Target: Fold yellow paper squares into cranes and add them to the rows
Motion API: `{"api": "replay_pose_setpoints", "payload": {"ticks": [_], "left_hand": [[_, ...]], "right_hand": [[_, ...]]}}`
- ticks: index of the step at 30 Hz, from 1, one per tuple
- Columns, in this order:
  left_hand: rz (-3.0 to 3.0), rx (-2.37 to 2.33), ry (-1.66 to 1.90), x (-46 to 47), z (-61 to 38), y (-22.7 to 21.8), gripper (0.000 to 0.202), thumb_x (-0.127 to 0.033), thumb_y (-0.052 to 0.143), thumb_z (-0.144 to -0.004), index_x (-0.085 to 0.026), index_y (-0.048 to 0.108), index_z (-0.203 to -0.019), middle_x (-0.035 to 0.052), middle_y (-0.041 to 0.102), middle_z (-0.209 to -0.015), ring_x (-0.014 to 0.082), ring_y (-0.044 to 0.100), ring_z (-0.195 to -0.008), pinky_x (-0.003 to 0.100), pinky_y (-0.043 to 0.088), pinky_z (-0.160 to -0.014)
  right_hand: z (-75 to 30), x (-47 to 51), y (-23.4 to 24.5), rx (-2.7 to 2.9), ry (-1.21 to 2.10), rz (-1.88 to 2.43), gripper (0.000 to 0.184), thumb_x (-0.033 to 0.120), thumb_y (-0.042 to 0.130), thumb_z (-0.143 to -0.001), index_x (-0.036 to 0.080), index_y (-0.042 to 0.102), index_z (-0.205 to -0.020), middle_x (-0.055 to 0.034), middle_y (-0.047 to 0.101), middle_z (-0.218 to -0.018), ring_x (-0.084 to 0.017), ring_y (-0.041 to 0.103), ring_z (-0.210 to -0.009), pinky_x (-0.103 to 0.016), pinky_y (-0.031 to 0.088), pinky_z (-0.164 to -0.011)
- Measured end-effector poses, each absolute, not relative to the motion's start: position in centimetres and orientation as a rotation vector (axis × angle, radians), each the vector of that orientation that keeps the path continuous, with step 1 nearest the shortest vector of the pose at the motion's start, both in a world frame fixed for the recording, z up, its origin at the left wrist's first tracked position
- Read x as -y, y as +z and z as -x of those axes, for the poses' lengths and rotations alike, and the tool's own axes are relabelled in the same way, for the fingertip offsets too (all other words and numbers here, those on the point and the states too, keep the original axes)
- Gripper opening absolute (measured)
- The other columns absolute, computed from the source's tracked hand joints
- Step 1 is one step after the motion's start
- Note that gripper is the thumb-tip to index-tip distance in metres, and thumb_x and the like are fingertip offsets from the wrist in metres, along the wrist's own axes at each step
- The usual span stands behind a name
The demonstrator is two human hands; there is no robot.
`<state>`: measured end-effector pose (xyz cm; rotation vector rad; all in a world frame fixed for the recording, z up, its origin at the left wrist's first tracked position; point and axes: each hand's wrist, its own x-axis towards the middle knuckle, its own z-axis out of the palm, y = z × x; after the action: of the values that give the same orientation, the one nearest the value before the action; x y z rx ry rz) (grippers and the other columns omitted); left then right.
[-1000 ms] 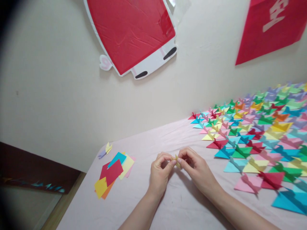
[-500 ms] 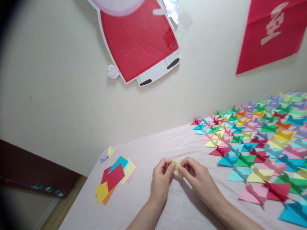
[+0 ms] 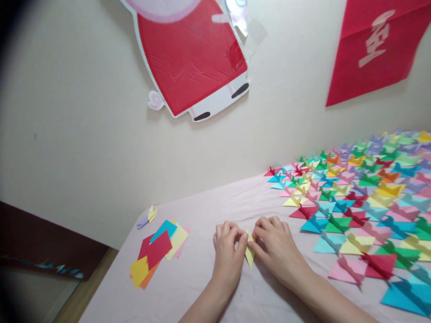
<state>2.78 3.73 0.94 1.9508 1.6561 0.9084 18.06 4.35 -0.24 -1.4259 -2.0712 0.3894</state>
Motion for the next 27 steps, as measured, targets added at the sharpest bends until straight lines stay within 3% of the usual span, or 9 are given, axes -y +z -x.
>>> {"api": "replay_pose_setpoints", "payload": {"ticks": [5,9,16,21,27], "left_hand": [[-2.056,-1.763,0.861,-3.4,-3.0,1.0,0.016,-0.006,0.053,-0.087,-0.022,0.055,-0.089,0.0036,0.059,-0.099,0.0241,0.051,-0.097,0.042,0.04,-0.087],[-2.323,-1.69,0.783,-2.3,-2.3,1.2,0.034,0.0,0.052,-0.082,-0.024,0.056,-0.107,0.004,0.061,-0.111,0.0228,0.053,-0.103,0.039,0.044,-0.088],[-2.711,-1.496,0.493,-0.2,-0.7,1.4,0.036,-0.012,0.054,-0.088,-0.021,0.057,-0.123,0.0045,0.064,-0.122,0.0255,0.055,-0.107,0.045,0.04,-0.098],[-2.722,-1.479,0.487,-0.1,-0.3,0.8,0.028,-0.019,0.056,-0.089,-0.02,0.06,-0.117,0.0037,0.066,-0.122,0.0257,0.056,-0.106,0.045,0.042,-0.096],[-2.824,-1.603,0.684,0.1,-0.6,-2.8,0.024,-0.024,0.06,-0.088,-0.02,0.067,-0.111,0.0054,0.068,-0.121,0.0279,0.057,-0.104,0.046,0.046,-0.091]], "right_hand": [[-17.9,-4.1,-0.5,2.114,0.233,1.419,0.02,0.026,0.055,-0.092,0.022,0.06,-0.072,-0.0053,0.061,-0.086,-0.024,0.05,-0.085,-0.039,0.037,-0.074],[-17.7,-4.0,-0.3,2.125,0.144,1.436,0.014,0.023,0.057,-0.087,0.022,0.057,-0.073,-0.005,0.058,-0.084,-0.024,0.049,-0.082,-0.038,0.037,-0.073],[-17.8,-4.2,-0.5,2.11,0.295,1.407,0.012,0.015,0.054,-0.086,0.022,0.057,-0.077,-0.0041,0.06,-0.085,-0.023,0.053,-0.082,-0.036,0.038,-0.072],[-17.9,-4.4,-1.0,2.1,0.352,1.391,0.012,0.016,0.053,-0.087,0.023,0.058,-0.079,-0.0042,0.061,-0.086,-0.023,0.054,-0.083,-0.038,0.039,-0.074],[-18.0,-4.5,-1.3,2.134,0.468,1.222,0.02,0.013,0.045,-0.092,0.023,0.061,-0.085,-0.0065,0.062,-0.091,-0.022,0.054,-0.083,-0.037,0.045,-0.072]]}}
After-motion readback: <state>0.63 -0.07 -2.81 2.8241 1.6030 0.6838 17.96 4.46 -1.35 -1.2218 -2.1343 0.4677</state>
